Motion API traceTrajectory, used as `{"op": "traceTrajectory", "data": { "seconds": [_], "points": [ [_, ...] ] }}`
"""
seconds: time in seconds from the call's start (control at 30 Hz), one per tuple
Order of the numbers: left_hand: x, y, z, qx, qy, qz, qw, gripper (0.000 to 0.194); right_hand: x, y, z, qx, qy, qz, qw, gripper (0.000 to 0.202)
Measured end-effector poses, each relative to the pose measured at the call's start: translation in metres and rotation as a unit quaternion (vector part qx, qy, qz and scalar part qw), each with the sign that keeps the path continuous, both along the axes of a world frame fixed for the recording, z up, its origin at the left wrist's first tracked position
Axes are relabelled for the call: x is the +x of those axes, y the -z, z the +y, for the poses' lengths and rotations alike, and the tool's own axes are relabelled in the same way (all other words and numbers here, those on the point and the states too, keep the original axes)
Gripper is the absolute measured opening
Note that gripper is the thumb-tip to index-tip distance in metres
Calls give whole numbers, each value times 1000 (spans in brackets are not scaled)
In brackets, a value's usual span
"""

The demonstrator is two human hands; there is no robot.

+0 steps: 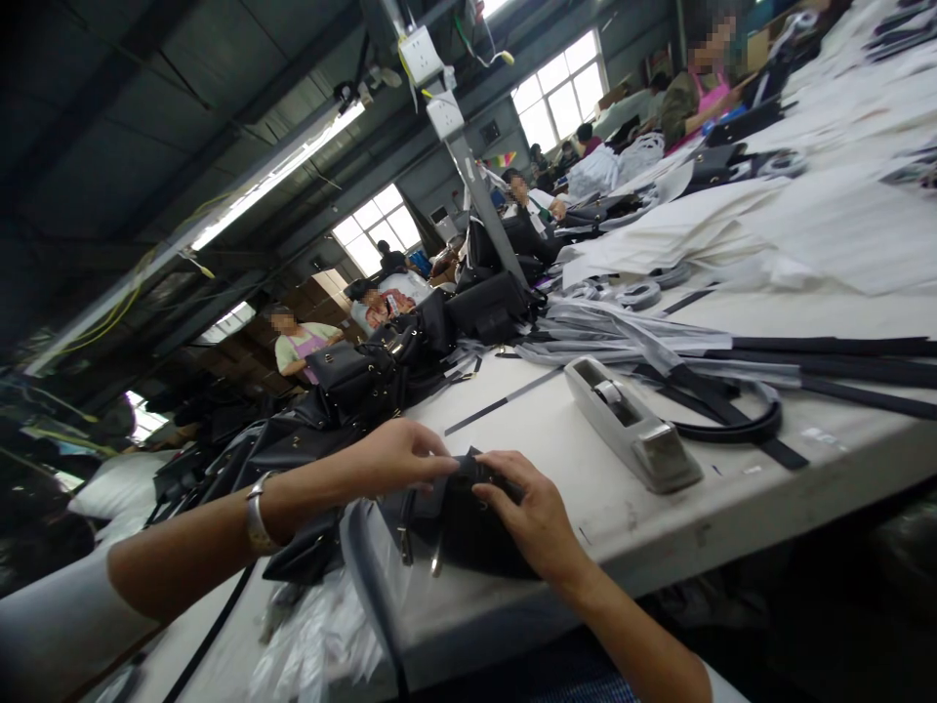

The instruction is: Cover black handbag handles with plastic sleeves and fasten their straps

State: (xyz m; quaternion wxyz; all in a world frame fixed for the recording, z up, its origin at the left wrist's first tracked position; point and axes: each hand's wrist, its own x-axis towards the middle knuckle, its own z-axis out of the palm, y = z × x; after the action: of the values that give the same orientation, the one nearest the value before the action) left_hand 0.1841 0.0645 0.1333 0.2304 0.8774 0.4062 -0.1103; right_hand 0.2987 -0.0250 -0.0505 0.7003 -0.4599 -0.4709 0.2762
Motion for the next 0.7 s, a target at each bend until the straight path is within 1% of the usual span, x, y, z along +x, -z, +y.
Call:
{"op": "traceTrajectory", "data": {
  "seconds": [0.1,0.23,0.3,0.4,0.47,0.6,0.63,0.7],
  "points": [
    [4,-1,-3,66,33,35,997,35,-8,1,1,-8,17,-4,1000,26],
    [11,-2,-4,100,90,108,985,35,-14,4,0,-10,28,-34,999,28],
    [15,-2,-4,111,107,134,979,35,-15,6,0,-3,36,-44,998,28],
    [22,0,-1,110,112,158,975,34,-16,7,0,4,47,-41,998,31],
    [24,2,0,105,114,154,976,34,-17,9,0,4,57,-33,998,32],
    [27,3,-2,73,125,149,978,32,-18,11,0,-1,79,-28,996,25],
    [27,3,-3,72,129,157,977,31,-19,11,-1,-1,87,-30,996,24],
    [26,2,-7,93,136,170,972,31,-20,11,-2,5,106,-38,994,23]
  ]
}}
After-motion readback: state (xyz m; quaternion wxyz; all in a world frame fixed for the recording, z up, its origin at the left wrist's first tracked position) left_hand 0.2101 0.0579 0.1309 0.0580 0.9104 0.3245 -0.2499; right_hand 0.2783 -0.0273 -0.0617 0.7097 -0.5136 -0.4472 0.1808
